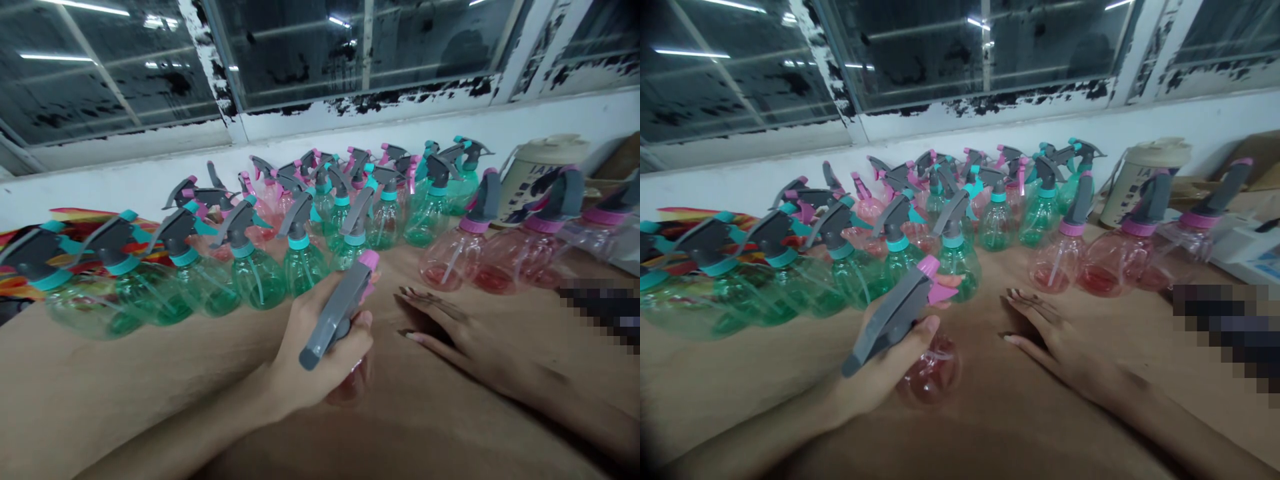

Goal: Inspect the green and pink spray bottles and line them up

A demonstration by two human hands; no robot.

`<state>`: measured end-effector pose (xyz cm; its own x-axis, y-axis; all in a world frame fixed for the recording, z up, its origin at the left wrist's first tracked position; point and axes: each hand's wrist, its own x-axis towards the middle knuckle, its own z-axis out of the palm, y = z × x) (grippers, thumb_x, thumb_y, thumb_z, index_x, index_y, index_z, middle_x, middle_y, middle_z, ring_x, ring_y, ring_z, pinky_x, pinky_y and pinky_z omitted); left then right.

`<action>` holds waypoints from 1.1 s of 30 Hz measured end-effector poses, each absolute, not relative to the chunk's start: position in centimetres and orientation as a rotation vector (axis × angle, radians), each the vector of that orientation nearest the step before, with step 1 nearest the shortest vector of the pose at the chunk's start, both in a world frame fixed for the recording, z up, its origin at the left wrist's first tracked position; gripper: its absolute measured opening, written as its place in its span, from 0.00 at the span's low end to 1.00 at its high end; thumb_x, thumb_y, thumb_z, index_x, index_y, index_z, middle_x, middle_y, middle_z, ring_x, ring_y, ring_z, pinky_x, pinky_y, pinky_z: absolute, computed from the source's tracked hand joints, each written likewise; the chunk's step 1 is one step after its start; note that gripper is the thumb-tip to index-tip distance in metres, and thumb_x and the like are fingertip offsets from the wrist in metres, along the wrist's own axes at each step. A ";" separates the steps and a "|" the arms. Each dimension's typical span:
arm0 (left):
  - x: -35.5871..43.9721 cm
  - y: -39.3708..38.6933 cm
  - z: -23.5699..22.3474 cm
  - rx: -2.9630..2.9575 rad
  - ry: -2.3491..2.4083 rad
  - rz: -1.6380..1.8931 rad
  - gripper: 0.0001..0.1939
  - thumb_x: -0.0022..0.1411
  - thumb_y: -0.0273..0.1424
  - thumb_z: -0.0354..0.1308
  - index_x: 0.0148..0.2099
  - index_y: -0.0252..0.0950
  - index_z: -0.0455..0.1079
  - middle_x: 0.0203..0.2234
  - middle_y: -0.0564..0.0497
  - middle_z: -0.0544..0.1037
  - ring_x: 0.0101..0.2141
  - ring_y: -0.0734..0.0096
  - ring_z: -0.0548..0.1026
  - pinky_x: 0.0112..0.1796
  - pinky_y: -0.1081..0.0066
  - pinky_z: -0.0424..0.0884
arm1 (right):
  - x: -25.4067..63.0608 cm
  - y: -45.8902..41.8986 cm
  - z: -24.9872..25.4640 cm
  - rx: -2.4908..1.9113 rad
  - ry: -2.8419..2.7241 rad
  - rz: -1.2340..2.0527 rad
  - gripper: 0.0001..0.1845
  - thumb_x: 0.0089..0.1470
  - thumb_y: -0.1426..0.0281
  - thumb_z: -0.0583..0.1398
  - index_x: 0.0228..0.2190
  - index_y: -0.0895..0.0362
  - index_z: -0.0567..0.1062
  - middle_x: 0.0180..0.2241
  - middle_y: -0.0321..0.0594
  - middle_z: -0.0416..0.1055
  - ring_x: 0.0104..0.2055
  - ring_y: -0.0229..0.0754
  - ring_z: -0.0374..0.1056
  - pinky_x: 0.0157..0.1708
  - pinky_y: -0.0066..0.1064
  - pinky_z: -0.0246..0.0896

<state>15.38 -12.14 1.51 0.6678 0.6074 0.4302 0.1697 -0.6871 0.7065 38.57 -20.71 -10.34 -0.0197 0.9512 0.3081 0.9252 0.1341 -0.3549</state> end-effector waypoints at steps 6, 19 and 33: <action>15.3 -12.2 1.2 2.250 0.636 0.903 0.12 0.53 0.27 0.50 0.41 0.41 0.67 0.24 0.56 0.70 0.23 0.72 0.69 0.29 0.71 0.71 | 38.6 -20.7 -10.4 -1.803 -1.967 0.079 0.33 0.56 0.54 0.52 0.60 0.52 0.53 0.60 0.42 0.56 0.60 0.48 0.52 0.57 0.45 0.52; 15.4 -11.8 1.3 2.175 0.552 0.794 0.18 0.54 0.28 0.50 0.47 0.40 0.67 0.21 0.57 0.70 0.19 0.74 0.66 0.27 0.71 0.71 | 38.5 -20.7 -10.3 -1.784 -1.977 0.029 0.32 0.57 0.56 0.51 0.59 0.53 0.54 0.59 0.42 0.57 0.60 0.48 0.54 0.56 0.45 0.54; 15.1 -11.3 1.2 2.216 0.445 0.890 0.11 0.58 0.30 0.53 0.45 0.39 0.66 0.37 0.50 0.75 0.33 0.69 0.75 0.36 0.69 0.73 | 33.9 -22.8 -7.1 -1.738 -2.024 0.086 0.32 0.53 0.55 0.56 0.57 0.49 0.56 0.55 0.41 0.64 0.55 0.49 0.61 0.52 0.46 0.59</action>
